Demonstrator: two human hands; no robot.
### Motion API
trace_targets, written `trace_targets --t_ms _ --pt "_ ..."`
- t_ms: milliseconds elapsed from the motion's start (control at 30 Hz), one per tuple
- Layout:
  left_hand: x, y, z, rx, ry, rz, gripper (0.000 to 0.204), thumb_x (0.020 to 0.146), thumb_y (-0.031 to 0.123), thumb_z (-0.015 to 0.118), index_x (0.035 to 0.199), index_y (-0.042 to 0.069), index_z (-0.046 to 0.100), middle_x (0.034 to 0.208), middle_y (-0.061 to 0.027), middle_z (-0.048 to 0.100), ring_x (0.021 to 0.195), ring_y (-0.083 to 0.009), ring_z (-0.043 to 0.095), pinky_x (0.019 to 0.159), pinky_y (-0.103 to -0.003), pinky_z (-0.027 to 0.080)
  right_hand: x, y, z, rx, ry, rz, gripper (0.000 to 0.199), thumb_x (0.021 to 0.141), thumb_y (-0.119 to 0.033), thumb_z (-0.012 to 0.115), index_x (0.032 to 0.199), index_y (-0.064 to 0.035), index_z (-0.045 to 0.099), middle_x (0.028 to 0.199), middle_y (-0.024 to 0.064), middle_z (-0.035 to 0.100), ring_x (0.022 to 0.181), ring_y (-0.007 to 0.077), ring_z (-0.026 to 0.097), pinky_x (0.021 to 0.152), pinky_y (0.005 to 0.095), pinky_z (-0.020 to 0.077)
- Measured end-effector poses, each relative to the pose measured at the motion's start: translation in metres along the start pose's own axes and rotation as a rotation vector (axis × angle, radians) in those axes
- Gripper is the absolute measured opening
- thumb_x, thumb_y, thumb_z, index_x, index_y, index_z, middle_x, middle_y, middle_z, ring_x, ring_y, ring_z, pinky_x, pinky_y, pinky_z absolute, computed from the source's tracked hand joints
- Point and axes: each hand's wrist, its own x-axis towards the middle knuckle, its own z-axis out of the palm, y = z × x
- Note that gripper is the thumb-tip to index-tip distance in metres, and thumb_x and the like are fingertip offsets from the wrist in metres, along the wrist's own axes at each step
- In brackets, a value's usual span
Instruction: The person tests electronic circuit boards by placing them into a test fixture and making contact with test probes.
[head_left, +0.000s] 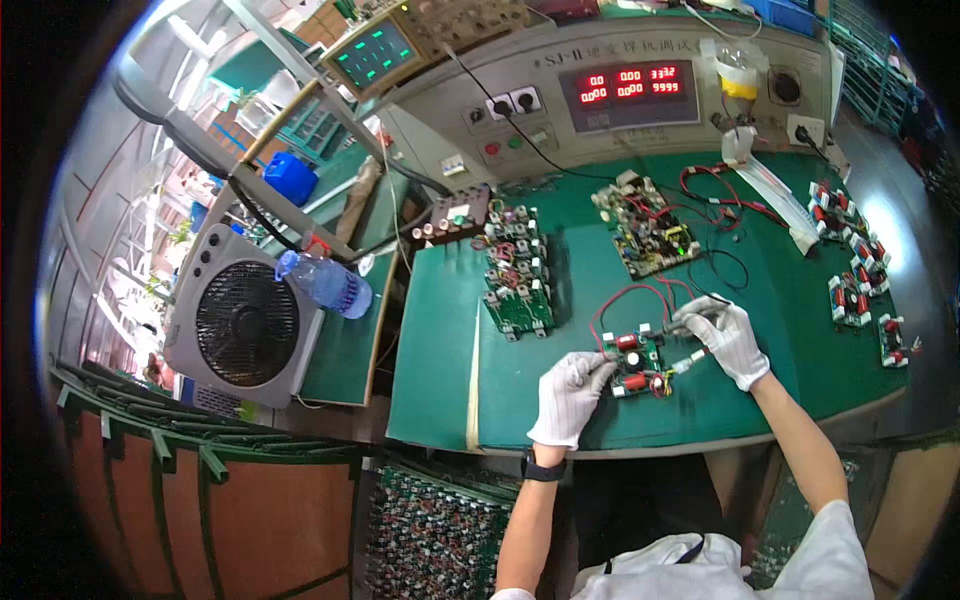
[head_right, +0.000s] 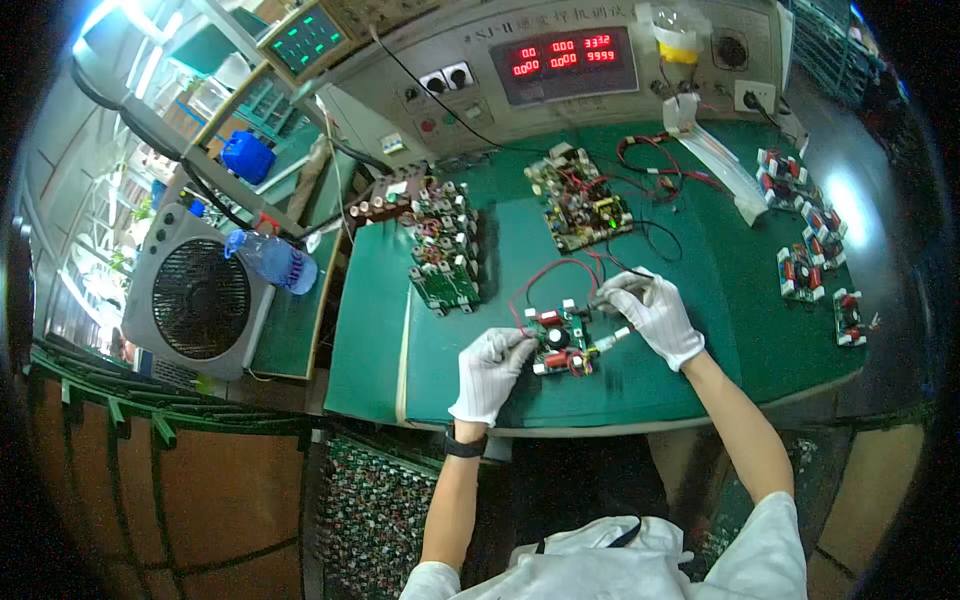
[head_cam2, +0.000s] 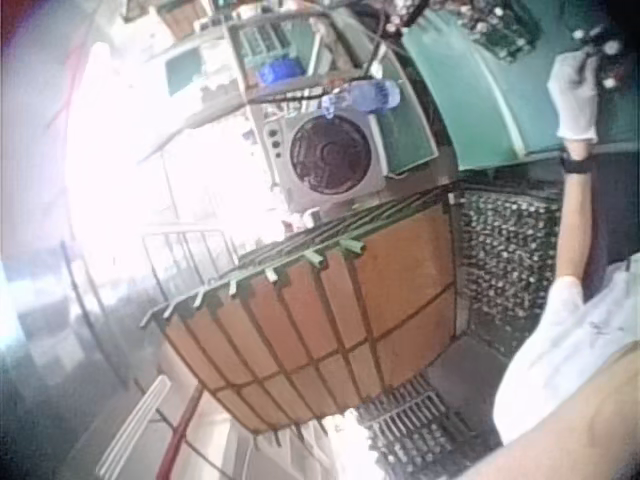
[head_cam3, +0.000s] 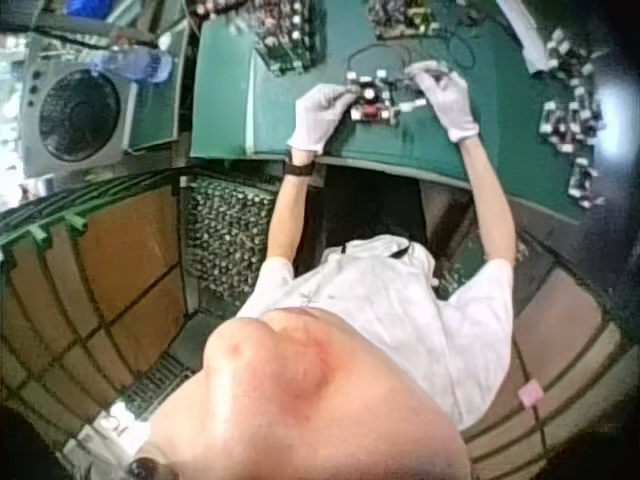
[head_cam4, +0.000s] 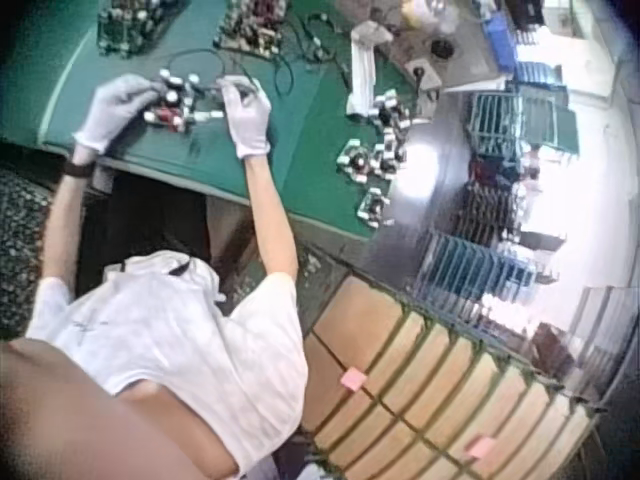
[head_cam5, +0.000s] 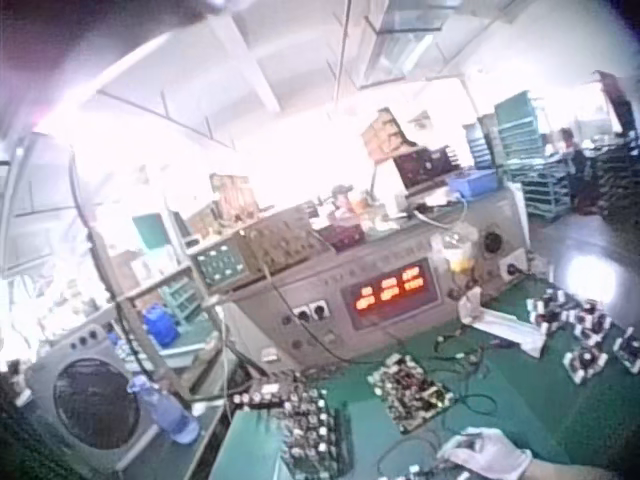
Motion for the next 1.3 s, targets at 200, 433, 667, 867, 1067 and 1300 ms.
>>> trace_targets --t_ms 200,433,667,867,1067,1300 --pt "-0.007 0.002 -0.011 0.032 -0.004 -0.047 0.013 0.088 0.006 0.08 0.1 0.003 0.078 0.092 -0.0088 0.076 0.08 -0.018 0.071 0.075 -0.029 0.056 0.002 0.002 0.006 -0.118 -0.032 0.021 0.014 0.099 -0.008 0.065 0.105 0.0035 0.07 0.098 0.0099 0.076 0.092 0.0166 0.073 0.086 0.0301 0.0583" --pt "0.011 -0.003 -0.018 0.009 0.028 -0.085 0.012 0.088 0.011 0.081 0.097 0.003 0.079 0.089 -0.0109 0.075 0.078 -0.0203 0.071 0.074 -0.032 0.056 0.022 -0.004 0.01 -0.093 -0.046 -0.069 0.021 0.102 -0.016 0.066 0.113 0.0028 0.066 0.107 0.0095 0.074 0.098 0.019 0.072 0.09 0.0315 0.0566" --pt "0.009 -0.016 -0.005 -0.043 -0.018 -0.147 0.012 0.09 0.006 0.08 0.1 0.0 0.077 0.092 -0.0071 0.075 0.078 -0.011 0.066 0.073 -0.026 0.054 0.017 0.007 -0.003 -0.052 -0.192 -0.037 0.027 0.104 -0.023 0.065 0.11 0.003 0.063 0.099 0.012 0.074 0.093 0.0175 0.072 0.082 0.0294 0.0566" --pt "0.011 -0.008 -0.015 0.055 -0.013 -0.146 0.011 0.089 0.007 0.08 0.097 0.001 0.077 0.089 -0.009 0.074 0.073 -0.015 0.066 0.071 -0.029 0.054 0.016 0.0 0.006 -0.067 -0.21 -0.073 0.027 0.103 -0.024 0.065 0.109 0.0019 0.064 0.095 0.01 0.074 0.087 0.0177 0.071 0.079 0.0319 0.0558" --pt "0.004 -0.006 -0.005 0.034 0.008 0.001 0.012 0.088 0.005 0.082 0.099 0.002 0.079 0.09 -0.0063 0.075 0.08 -0.0135 0.067 0.074 -0.029 0.054 0.004 0.0 0.003 -0.068 -0.167 -0.031 0.017 0.105 -0.015 0.06 0.106 0.0018 0.059 0.095 0.0128 0.073 0.087 0.0182 0.07 0.084 0.035 0.0573" --pt "0.003 -0.001 -0.014 0.007 -0.007 -0.091 0.016 0.089 0.007 0.08 0.103 0.0 0.077 0.091 -0.01 0.074 0.08 -0.0177 0.07 0.076 -0.029 0.055 0.008 -0.006 0.008 -0.137 -0.212 -0.035 0.022 0.104 -0.016 0.063 0.104 0.0052 0.063 0.092 0.0136 0.072 0.089 0.0192 0.074 0.074 0.031 0.0599"
